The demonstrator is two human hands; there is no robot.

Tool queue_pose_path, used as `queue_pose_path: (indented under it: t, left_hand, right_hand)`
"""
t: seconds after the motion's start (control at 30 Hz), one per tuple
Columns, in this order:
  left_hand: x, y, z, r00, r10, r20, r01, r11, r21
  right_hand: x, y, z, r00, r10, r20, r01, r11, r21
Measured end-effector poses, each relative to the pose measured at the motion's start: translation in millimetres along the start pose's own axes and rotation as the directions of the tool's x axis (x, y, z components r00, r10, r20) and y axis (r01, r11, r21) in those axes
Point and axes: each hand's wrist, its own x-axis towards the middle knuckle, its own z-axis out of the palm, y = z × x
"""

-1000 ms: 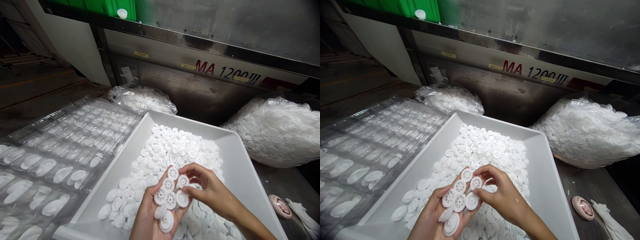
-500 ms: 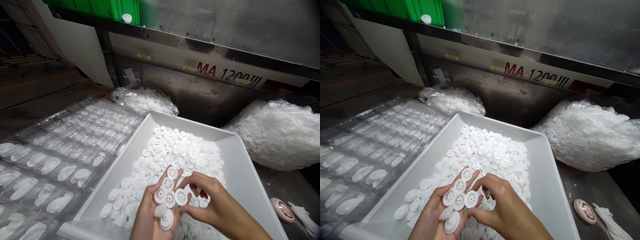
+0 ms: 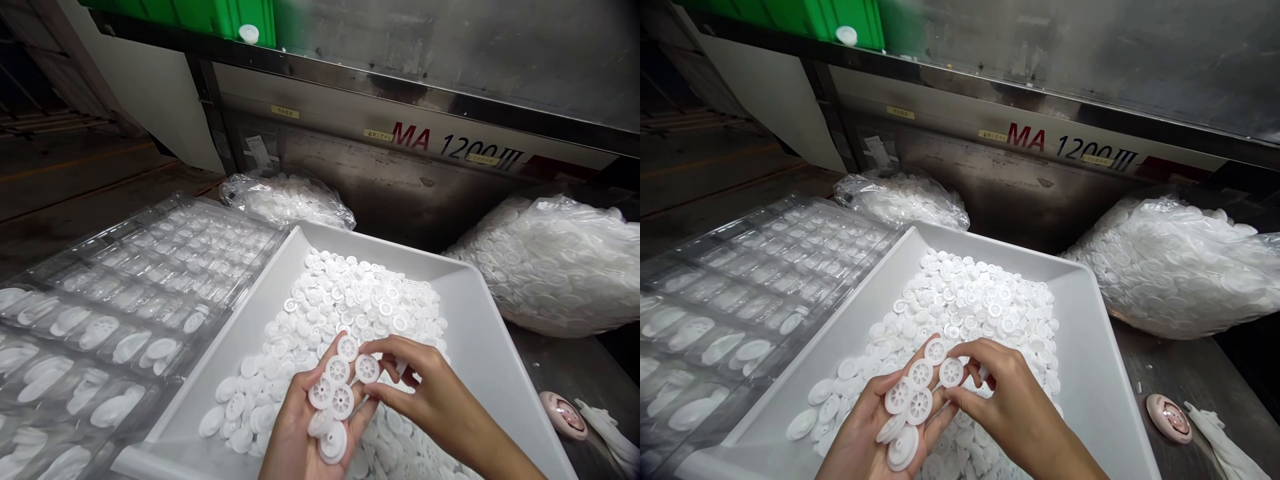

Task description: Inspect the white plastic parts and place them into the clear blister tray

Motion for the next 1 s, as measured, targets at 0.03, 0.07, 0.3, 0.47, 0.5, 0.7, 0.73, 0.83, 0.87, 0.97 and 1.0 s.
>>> queue_pose_path:
  t: [0.03, 0.07, 0.3, 0.47, 0.5, 0.7, 0.73, 0.83, 0.87, 0.97, 1.0]
  left_hand:
    - [-0.2, 0.2, 0.8, 1.000, -0.002, -0.010, 0.002, 1.000, 0.001]
    - [-0.5, 0.4, 1.6, 1.000, -0.003, -0.016, 0.003, 1.000, 0.003]
    - [0.9, 1.3, -1.7, 0.999, 0.004, -0.037, -0.004, 1.000, -0.013]
    - [7.6, 0.0, -17.2, 0.994, -0.045, 0.095, 0.043, 0.999, 0.028]
    - [8.6, -0.3, -20.1, 0.991, -0.060, 0.123, 0.055, 0.998, 0.037]
    - [11.9, -2.9, -28.3, 0.978, -0.059, 0.202, 0.058, 0.998, 0.013]
    - [12.3, -3.1, -28.1, 0.978, -0.064, 0.201, 0.065, 0.998, 0.002]
    - [12.7, -2.3, -25.4, 0.982, -0.078, 0.175, 0.083, 0.996, -0.019]
    - [12.5, -1.4, -23.9, 0.984, -0.080, 0.159, 0.084, 0.996, -0.020]
    - [11.1, 2.0, -19.6, 0.991, -0.049, 0.121, 0.055, 0.997, -0.049]
    - [10.6, 2.9, -18.7, 0.993, -0.026, 0.114, 0.034, 0.997, -0.069]
  right_hand:
    - [-0.3, 0.0, -0.2, 1.000, 0.007, 0.000, -0.007, 1.000, -0.002]
    - [-0.7, -0.2, -0.8, 1.000, 0.012, -0.003, -0.012, 1.000, -0.006]
    - [-6.1, -3.9, -4.2, 0.952, -0.305, 0.023, 0.304, 0.934, -0.187]
    - [-8.5, -6.1, 10.5, 0.757, -0.636, 0.151, 0.620, 0.625, -0.474]
    - [-8.4, -6.0, 13.6, 0.750, -0.640, 0.167, 0.624, 0.601, -0.500]
    - [-5.9, -5.4, 21.7, 0.725, -0.658, 0.202, 0.632, 0.521, -0.574]
    - [-5.8, -6.3, 21.4, 0.716, -0.669, 0.200, 0.637, 0.508, -0.580]
    - [-6.2, -9.8, 17.8, 0.678, -0.704, 0.211, 0.657, 0.452, -0.604]
    - [-6.4, -10.4, 15.7, 0.667, -0.712, 0.221, 0.663, 0.431, -0.612]
    - [-7.1, -9.1, 7.9, 0.657, -0.713, 0.246, 0.659, 0.383, -0.647]
    - [-7.3, -7.8, 5.6, 0.658, -0.709, 0.253, 0.653, 0.369, -0.662]
